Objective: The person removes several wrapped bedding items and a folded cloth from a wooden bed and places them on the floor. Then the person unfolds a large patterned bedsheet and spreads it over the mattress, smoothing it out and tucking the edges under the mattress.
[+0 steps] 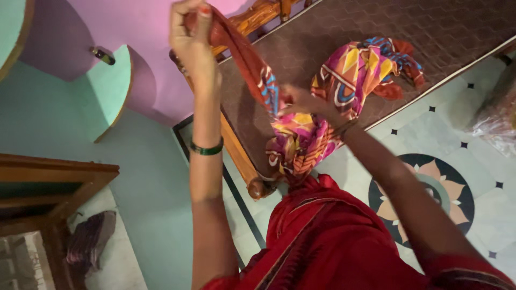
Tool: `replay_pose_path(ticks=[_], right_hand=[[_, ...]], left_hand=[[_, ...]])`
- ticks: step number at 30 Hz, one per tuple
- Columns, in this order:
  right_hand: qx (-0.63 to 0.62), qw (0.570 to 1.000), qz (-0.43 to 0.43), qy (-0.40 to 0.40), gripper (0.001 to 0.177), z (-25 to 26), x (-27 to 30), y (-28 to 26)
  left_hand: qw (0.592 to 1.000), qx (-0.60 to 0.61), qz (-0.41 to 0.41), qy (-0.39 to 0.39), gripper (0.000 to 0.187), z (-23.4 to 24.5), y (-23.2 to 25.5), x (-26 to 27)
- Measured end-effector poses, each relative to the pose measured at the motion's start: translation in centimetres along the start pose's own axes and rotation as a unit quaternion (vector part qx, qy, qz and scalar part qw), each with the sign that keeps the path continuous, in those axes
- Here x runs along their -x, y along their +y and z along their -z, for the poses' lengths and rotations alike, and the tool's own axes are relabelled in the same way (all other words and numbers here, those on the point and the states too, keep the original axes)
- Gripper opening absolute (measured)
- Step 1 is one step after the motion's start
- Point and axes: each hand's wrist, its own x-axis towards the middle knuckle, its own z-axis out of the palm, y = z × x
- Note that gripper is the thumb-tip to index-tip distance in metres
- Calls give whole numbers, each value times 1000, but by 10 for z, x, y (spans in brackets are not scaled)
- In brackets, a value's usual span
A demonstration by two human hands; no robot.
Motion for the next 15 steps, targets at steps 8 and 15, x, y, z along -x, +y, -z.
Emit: replay_pose_path(ticks=[8, 15], right_hand=[[361, 848, -267, -279, 58, -51, 67, 85], [309, 924, -155, 162, 33, 78, 74, 69]], left_hand=[[946, 53, -129, 293, 19, 119, 30, -40], [952, -242, -45, 183, 17, 186, -102, -14]])
